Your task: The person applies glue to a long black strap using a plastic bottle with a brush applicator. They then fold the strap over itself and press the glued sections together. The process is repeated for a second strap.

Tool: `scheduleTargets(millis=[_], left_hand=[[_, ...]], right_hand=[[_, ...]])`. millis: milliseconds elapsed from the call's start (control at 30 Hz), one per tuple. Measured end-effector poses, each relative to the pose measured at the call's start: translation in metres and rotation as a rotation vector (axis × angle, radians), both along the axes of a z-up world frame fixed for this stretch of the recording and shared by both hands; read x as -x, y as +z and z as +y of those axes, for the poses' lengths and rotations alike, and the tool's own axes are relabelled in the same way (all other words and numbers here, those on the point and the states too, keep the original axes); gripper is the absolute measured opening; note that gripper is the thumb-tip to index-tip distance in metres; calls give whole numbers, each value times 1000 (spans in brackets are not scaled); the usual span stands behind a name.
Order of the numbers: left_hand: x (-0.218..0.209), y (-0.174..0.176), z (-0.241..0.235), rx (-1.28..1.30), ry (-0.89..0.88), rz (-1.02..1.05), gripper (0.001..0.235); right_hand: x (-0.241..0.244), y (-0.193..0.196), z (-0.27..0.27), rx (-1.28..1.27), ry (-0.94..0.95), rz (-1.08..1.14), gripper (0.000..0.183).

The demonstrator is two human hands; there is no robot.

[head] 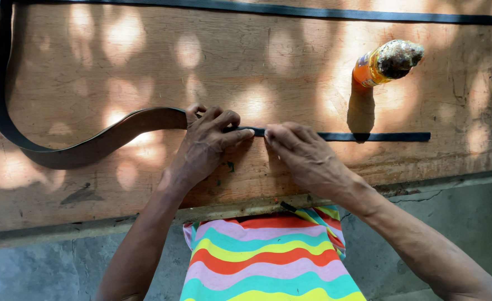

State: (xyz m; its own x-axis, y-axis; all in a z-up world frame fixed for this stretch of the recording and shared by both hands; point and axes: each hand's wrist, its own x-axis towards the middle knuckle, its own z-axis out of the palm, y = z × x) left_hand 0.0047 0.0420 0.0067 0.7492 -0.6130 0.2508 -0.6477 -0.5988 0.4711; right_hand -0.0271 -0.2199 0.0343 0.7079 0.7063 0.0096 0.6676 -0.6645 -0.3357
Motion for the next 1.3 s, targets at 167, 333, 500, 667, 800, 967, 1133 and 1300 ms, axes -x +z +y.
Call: scheduleTargets(millis=[167,333,500,667,800,967,1133,1300], left_hand=[[0,2,10,49,27,10,28],[4,0,26,78,118,-19,28],[4,-2,30,50,128,-40,29],[2,-2,30,21,128,-47,31],[3,-4,31,43,122,-35,29],[3,-5,30,35,128,-27,27],[4,-7,33,1,126,-62,24],[6,-3,36,39,121,-66,25]], right_hand=[[-3,1,15,89,121,-95,48],[0,2,14,-43,47,-24,46],[-1,3,13,-69,28,22,53],[-3,4,12,-97,14,49,52],[-3,6,13,-82,29,39,55],[-7,9,18,-59,1,109,67],[-10,7,34,59,53,1,68],[-6,0,53,222,148,-179,51]])
